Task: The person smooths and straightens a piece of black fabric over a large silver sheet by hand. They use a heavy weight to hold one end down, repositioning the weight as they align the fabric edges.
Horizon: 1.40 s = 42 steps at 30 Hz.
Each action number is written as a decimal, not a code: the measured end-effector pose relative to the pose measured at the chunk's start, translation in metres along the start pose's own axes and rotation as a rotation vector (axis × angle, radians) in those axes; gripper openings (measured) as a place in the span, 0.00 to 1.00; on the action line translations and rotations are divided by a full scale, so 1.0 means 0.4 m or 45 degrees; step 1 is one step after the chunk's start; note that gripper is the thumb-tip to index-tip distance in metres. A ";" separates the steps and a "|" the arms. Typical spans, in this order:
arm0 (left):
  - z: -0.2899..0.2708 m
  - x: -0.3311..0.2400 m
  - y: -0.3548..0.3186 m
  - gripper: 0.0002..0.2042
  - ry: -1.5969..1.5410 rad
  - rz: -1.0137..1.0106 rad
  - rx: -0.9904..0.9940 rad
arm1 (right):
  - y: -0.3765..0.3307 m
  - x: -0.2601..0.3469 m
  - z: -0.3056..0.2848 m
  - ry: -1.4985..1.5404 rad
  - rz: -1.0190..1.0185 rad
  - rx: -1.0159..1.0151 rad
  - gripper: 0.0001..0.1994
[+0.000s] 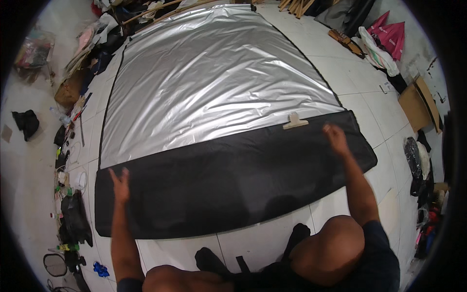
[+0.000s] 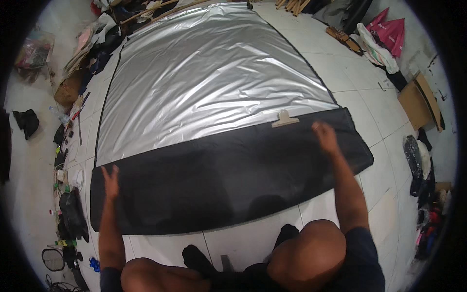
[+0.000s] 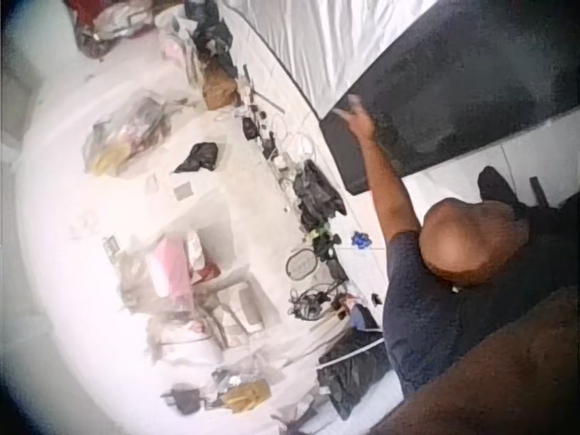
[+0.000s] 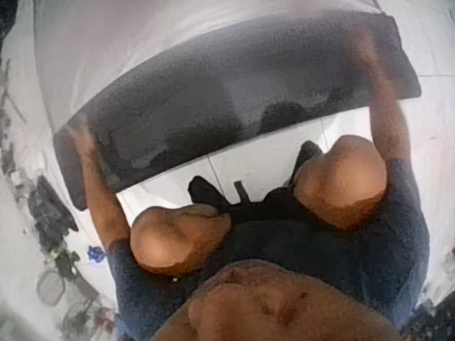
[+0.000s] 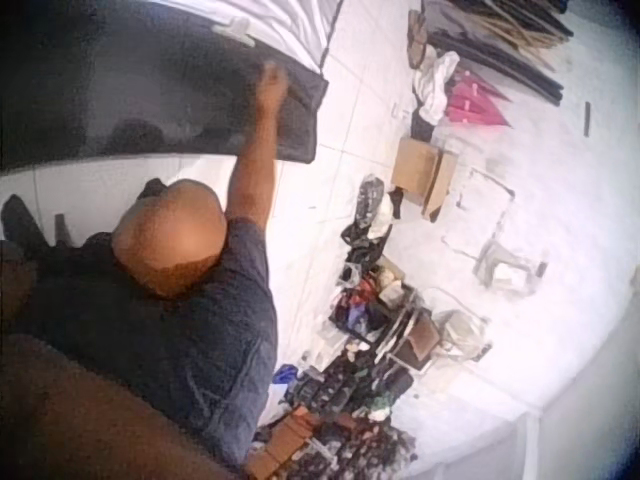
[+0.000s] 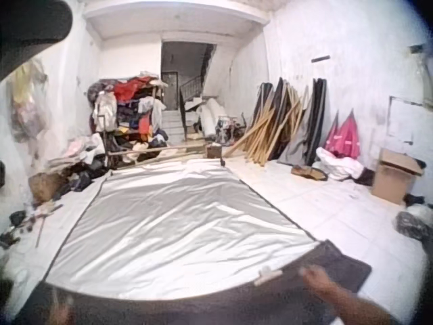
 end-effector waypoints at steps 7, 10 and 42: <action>0.154 0.164 -0.459 0.36 1.088 0.689 0.180 | -0.456 0.227 0.337 -0.764 -0.201 0.304 0.33; 0.215 0.182 -0.452 0.37 1.041 0.687 0.127 | -0.453 0.158 0.392 -0.862 -0.098 0.367 0.34; 0.109 0.513 -0.383 0.43 0.247 -0.680 -0.420 | -0.640 -0.278 0.097 -0.047 0.965 -0.707 0.25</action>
Point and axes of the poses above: each hand's wrist, its own y-axis towards the middle knuckle, its own z-axis out of the palm, x = y × z, the point moved 6 cm from there along y, towards the middle knuckle, and after that the axes turned 9 degrees about y, right-handed, at the moved point
